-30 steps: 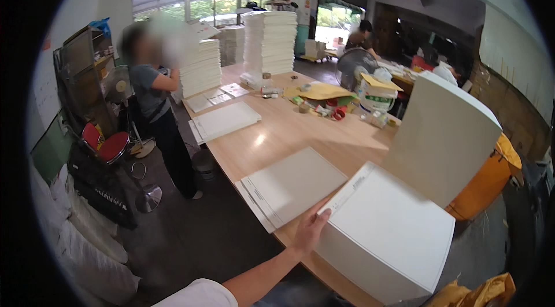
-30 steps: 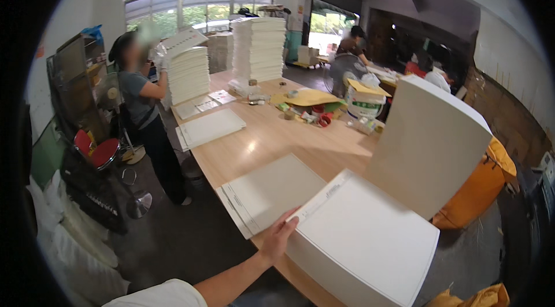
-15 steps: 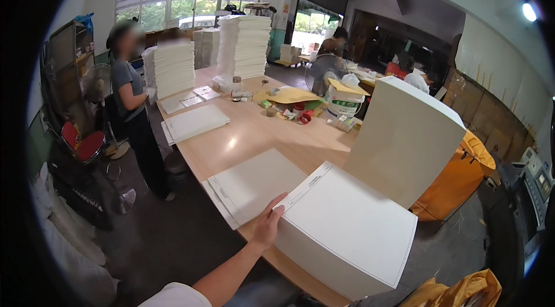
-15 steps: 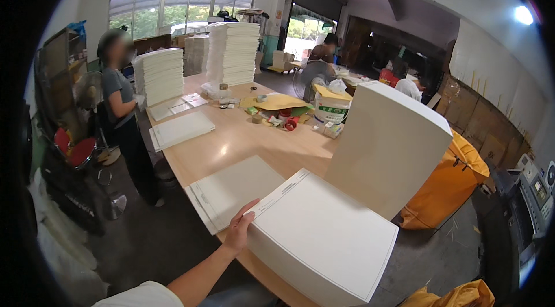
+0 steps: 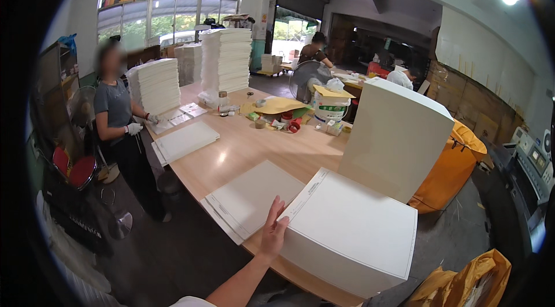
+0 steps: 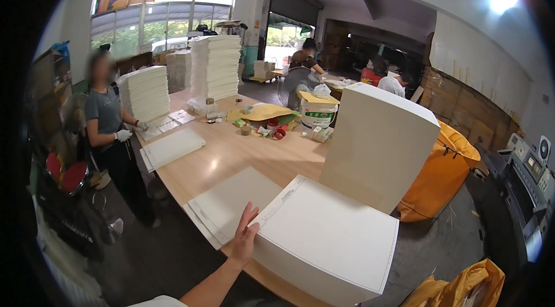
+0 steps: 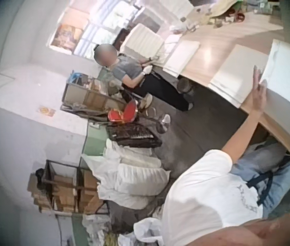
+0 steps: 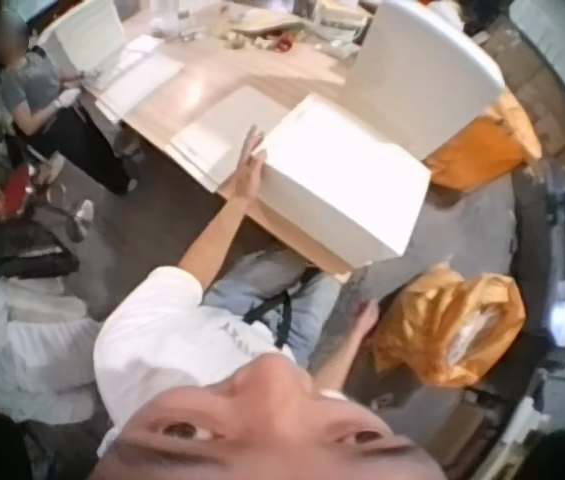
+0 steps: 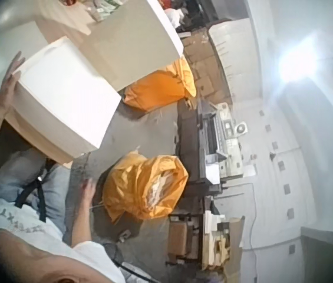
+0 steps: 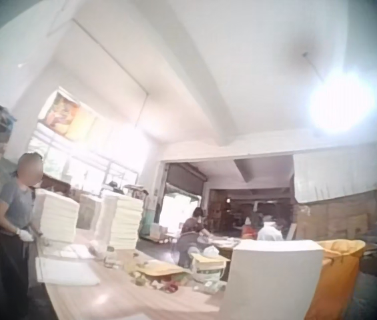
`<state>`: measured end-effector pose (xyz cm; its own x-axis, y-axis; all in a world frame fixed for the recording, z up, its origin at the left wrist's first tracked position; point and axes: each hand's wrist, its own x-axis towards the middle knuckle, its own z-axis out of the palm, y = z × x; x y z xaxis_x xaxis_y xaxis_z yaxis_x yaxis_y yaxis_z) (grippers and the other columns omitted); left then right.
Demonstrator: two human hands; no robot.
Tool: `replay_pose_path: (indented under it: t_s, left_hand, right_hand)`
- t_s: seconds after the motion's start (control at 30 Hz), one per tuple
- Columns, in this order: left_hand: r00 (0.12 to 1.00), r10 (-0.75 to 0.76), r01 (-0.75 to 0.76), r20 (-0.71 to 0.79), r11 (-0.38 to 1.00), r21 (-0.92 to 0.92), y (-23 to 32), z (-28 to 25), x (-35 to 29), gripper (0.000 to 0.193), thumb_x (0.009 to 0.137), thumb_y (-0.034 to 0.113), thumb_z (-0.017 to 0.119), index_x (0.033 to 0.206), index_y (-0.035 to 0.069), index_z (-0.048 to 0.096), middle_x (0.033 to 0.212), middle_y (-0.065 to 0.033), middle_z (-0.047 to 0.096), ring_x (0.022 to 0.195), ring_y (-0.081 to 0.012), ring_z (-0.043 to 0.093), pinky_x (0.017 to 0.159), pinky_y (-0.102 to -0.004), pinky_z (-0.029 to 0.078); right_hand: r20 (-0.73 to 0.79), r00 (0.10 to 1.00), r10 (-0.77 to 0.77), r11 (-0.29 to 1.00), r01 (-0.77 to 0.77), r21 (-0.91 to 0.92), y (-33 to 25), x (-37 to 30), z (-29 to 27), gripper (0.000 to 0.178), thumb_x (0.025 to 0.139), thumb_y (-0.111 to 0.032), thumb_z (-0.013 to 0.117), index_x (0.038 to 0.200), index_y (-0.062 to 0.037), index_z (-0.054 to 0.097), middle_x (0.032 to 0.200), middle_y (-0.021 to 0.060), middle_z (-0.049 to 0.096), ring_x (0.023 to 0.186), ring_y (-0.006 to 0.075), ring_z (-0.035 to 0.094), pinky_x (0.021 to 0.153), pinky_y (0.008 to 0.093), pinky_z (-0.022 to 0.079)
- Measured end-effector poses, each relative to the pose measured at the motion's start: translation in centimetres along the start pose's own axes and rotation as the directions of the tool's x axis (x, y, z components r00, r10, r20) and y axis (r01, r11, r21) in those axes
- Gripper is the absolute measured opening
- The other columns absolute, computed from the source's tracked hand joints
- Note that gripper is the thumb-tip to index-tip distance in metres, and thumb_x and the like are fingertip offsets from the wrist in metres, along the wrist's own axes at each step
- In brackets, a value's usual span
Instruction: The person repeatedly picks up stacks of white paper sheets from a table, flips them over, and places them back down. The action is performed continuously by hand without tools.
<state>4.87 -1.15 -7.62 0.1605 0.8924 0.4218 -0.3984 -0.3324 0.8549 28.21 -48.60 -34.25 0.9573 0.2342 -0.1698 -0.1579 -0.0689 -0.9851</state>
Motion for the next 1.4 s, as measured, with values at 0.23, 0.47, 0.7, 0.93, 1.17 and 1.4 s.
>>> replay_pose_path:
  t_s: [0.23, 0.47, 0.7, 0.93, 1.17, 1.4]
  left_hand:
    - [0.99, -0.073, 0.069, 0.121, 0.997, 0.039, 0.0, -0.5, 1.0, 0.052, 0.105, 0.009, 0.053, 0.155, -0.002, 0.054, 0.155, -0.0159, 0.059, 0.145, -0.0238, 0.052, 0.122, -0.0344, 0.037]
    - [0.993, -0.047, 0.044, 0.111, 0.999, 0.028, -0.5, -0.2, 0.4, 0.054, 0.105, 0.018, 0.044, 0.152, -0.008, 0.056, 0.159, -0.0178, 0.055, 0.147, -0.0267, 0.049, 0.125, -0.0368, 0.033]
    - [0.989, -0.108, 0.117, 0.099, 0.988, -0.097, 1.1, 0.7, 0.1, 0.057, 0.106, 0.018, 0.041, 0.157, -0.006, 0.05, 0.159, -0.0189, 0.054, 0.145, -0.0277, 0.051, 0.124, -0.0377, 0.035]
    - [0.985, -0.159, 0.167, 0.07, 0.975, -0.146, 1.2, 1.6, 0.7, 0.063, 0.103, 0.024, 0.039, 0.159, -0.004, 0.047, 0.152, -0.0208, 0.058, 0.139, -0.0277, 0.055, 0.12, -0.0395, 0.04]
    - [0.962, -0.183, 0.212, 0.204, 0.969, -0.126, 1.6, -0.5, 0.7, 0.066, 0.105, 0.027, 0.041, 0.165, 0.0, 0.038, 0.165, -0.0186, 0.046, 0.151, -0.0298, 0.044, 0.127, -0.0437, 0.031]
    - [0.714, -0.51, 0.641, 0.479, 0.752, -0.155, -4.8, -5.6, 5.6, 0.083, 0.112, 0.069, 0.027, 0.17, 0.01, 0.031, 0.173, -0.0121, 0.037, 0.158, -0.0293, 0.036, 0.13, -0.0443, 0.029]
  right_hand:
    - [0.132, 0.898, -0.42, 0.783, 0.286, 0.552, -24.9, 2.7, 14.8, 0.064, 0.113, -0.051, 0.046, 0.156, -0.004, 0.052, 0.152, 0.0136, 0.059, 0.145, 0.029, 0.051, 0.123, 0.0454, 0.035]
    - [0.153, 0.967, -0.205, 0.883, 0.115, 0.455, -28.1, -1.1, 17.9, 0.053, 0.116, -0.037, 0.042, 0.156, -0.0025, 0.052, 0.154, 0.011, 0.058, 0.144, 0.0241, 0.05, 0.122, 0.039, 0.036]
    - [0.418, 0.899, -0.134, 0.986, 0.078, 0.146, -32.5, -1.0, 14.5, 0.06, 0.114, -0.035, 0.045, 0.166, -0.0059, 0.038, 0.161, 0.0104, 0.048, 0.148, 0.0247, 0.043, 0.126, 0.0409, 0.028]
    - [0.349, 0.917, -0.194, 0.954, 0.094, 0.284, -31.2, -1.5, 16.2, 0.071, 0.108, -0.041, 0.051, 0.165, -0.0021, 0.037, 0.162, 0.014, 0.046, 0.151, 0.0273, 0.039, 0.127, 0.0421, 0.024]
    - [0.275, 0.931, -0.239, 0.927, 0.135, 0.351, -29.1, -1.3, 17.7, 0.079, 0.106, -0.051, 0.049, 0.168, -0.0054, 0.032, 0.169, 0.0157, 0.037, 0.157, 0.03, 0.032, 0.129, 0.0455, 0.022]
    - [0.273, 0.949, -0.158, 0.941, 0.061, 0.332, -23.2, 4.3, 13.6, 0.073, 0.114, -0.06, 0.039, 0.16, -0.0029, 0.045, 0.163, 0.0131, 0.049, 0.151, 0.0272, 0.047, 0.125, 0.0431, 0.033]
